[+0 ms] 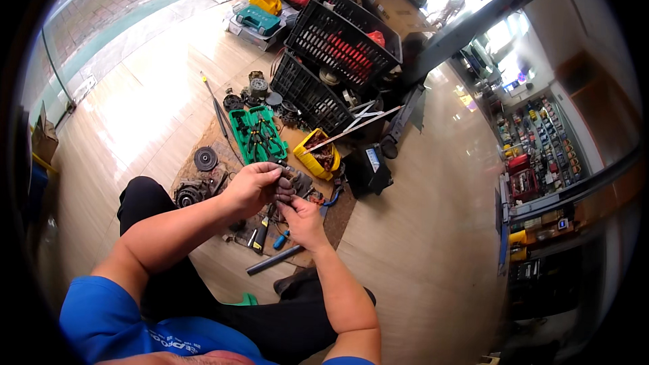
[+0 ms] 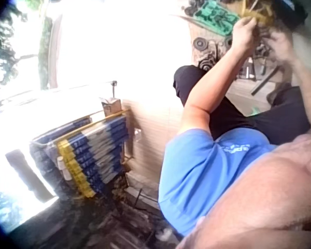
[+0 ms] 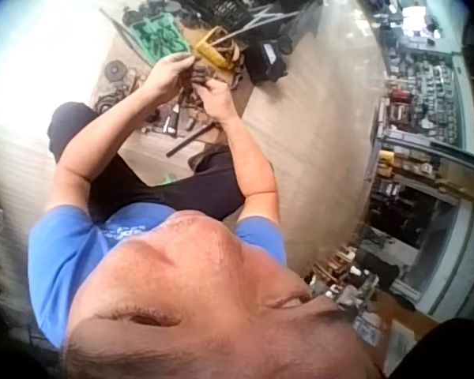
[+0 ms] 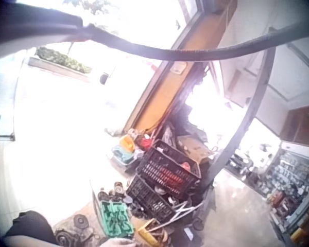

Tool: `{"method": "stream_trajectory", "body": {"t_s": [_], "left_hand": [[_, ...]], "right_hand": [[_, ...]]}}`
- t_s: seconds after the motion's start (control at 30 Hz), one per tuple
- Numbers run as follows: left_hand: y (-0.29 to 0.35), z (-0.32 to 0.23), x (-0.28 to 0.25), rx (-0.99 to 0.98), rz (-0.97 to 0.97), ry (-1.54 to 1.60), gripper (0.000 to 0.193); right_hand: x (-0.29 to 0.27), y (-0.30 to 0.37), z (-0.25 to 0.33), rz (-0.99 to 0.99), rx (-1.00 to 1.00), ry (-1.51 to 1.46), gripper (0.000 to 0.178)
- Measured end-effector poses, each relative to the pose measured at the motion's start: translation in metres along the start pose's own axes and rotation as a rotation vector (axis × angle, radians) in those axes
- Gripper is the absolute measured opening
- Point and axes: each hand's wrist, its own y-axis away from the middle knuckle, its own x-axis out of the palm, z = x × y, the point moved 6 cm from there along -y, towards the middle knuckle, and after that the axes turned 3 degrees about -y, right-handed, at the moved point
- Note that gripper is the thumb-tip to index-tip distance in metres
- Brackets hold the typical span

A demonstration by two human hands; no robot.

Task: The person disassembles a mechanical component by removing bolts with a screwdriver and using pliers to extract internal parts, then uses a thin metal rod to push through a small opening in the housing.

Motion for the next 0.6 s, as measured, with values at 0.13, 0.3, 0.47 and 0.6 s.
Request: {"method": "stream_trajectory", "body": {"t_s": [0.13, 0.3, 0.47, 0.6], "left_hand": [[0.001, -0.002, -0.007, -0.001, -0.037, -0.025, 0.016], [0.006, -0.011, -0.004, -0.009, -0.009, -0.013, 0.016], [0.013, -0.008, -0.003, -0.056, -0.004, -0.095, 0.016], [0.015, -0.005, -0.002, -0.118, 0.022, -0.202, 0.018]], "right_hand": [[0.001, -0.002, 0.004, 0.047, 0.095, 0.054, 0.023], [-0.009, -0.007, 0.031, 0.092, -0.106, 0.381, 0.017], [-0.01, -0.005, 0.048, 0.13, -0.15, 0.573, 0.014], [-0.02, -0.007, 0.042, 0.168, -0.187, 0.744, 0.011]]}}
